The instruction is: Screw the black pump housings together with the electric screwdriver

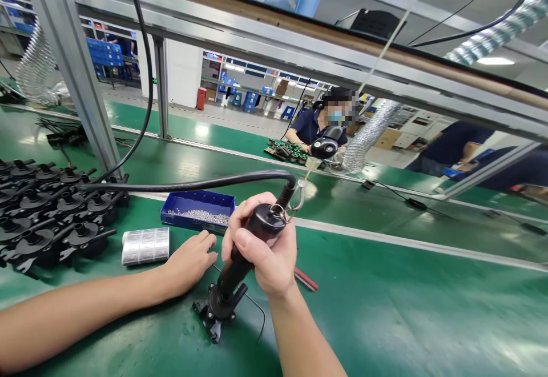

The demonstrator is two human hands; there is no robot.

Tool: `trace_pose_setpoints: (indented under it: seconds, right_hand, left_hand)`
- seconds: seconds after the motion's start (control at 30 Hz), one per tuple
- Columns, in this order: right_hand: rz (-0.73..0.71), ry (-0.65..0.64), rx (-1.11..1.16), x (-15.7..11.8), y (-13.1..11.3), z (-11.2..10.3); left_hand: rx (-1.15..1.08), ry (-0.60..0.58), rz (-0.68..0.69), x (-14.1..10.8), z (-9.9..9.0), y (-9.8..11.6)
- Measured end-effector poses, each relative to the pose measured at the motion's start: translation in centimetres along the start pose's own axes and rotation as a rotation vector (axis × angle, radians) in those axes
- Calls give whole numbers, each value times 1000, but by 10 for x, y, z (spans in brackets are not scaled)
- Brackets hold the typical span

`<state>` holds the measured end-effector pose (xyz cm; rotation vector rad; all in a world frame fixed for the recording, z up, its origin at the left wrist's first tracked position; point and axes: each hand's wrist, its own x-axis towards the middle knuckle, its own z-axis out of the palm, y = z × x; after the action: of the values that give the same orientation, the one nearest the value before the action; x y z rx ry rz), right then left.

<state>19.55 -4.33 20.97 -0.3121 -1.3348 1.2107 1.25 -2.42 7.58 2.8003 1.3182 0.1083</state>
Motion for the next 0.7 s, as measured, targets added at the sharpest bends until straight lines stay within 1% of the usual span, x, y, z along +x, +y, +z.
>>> trace_pose_setpoints:
  seconds: [0.2,0.3,0.37,0.4,0.47,0.53,0.57,0.63,0.7]
  right_hand:
    - [4,-8,-26,3,3,-1]
    - [2,-32,-30,5,6,-2]
    - [7,-42,-34,6,7,-2]
    - [9,-41,-36,5,7,-2]
    - [11,-34,-40,5,7,-2]
    - [9,-31,-34,4,8,-3]
    - [7,-33,-24,4,9,-3]
    - [1,-40,0,5,10,-3]
    - [-9,-40,10,5,12,-3]
  left_hand:
    - [-32,-27,-3,1,-1,2]
    - [-4,-48,-8,0,-3,4]
    - [-11,-76,-51,-1,-7,6]
    - [-62,-98,-96,-3,-10,6]
    - [-319,-197,-207,-5,-17,5]
    - [-637,-357,-281,-7,-22,1]
    - [-761,-446,-290,-7,-24,-1]
    - [-900,-598,-279,-7,-24,-4]
    - [-981,-703,-284,-6,-21,-7]
